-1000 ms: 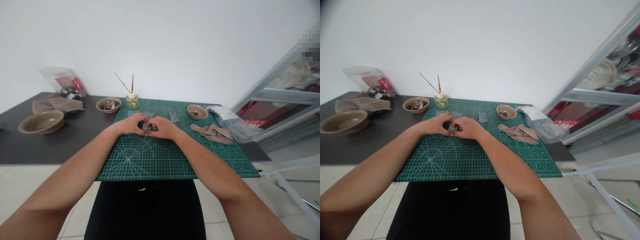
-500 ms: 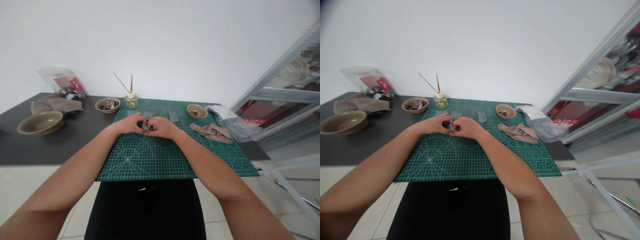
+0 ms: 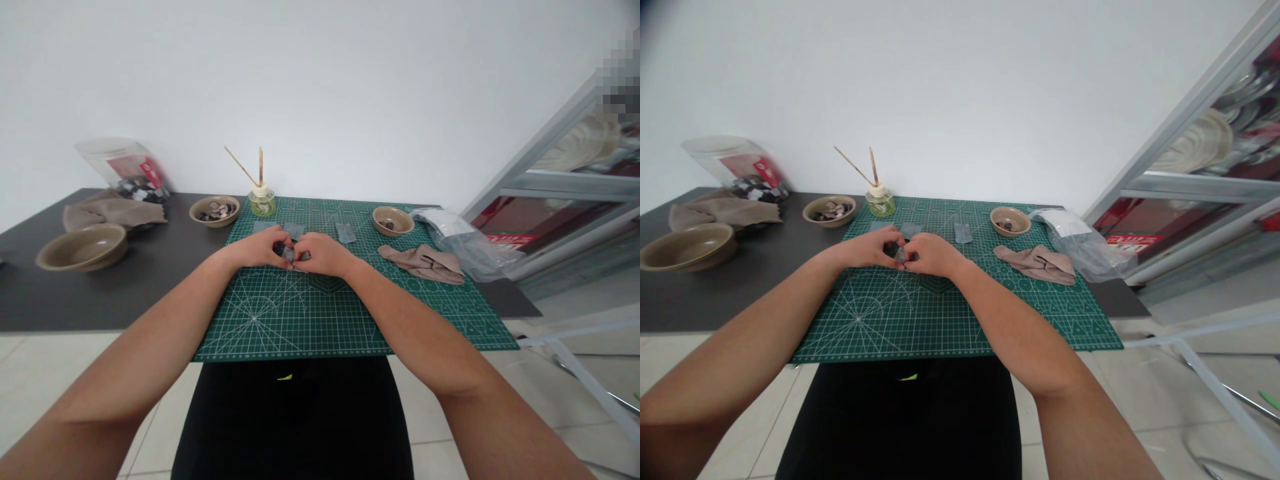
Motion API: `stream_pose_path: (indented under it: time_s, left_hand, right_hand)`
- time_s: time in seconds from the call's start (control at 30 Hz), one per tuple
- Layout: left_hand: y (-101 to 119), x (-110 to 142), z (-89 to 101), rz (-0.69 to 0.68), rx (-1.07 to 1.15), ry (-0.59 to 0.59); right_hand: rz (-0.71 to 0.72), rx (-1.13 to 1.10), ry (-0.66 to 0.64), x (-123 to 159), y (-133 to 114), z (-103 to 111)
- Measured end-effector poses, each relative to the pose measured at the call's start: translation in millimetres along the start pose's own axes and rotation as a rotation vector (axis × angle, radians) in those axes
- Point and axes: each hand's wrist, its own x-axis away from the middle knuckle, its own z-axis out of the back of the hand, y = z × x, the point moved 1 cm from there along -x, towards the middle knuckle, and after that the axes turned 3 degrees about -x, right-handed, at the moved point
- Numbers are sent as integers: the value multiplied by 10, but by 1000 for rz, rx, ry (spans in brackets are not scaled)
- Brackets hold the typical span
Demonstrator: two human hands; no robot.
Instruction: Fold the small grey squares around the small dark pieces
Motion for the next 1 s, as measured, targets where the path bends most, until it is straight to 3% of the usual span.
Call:
stream_pose_path:
  time_s: [0.2,0.53,0.77,1.0]
  left_hand:
    - [2,9,0,-2,11,-10]
    - [-4,10,7,17,8,-15]
    - [-10,4,-8,22,5,-7]
    - [-10,1,-7,3,12,-2]
  right_hand:
    - [-72,47,29,17,26,16]
    - [14,66,-6,-5,-16,-24]
    - [-81,90,-1,59,51,40]
    - [-27,83,17,-5,20,-57]
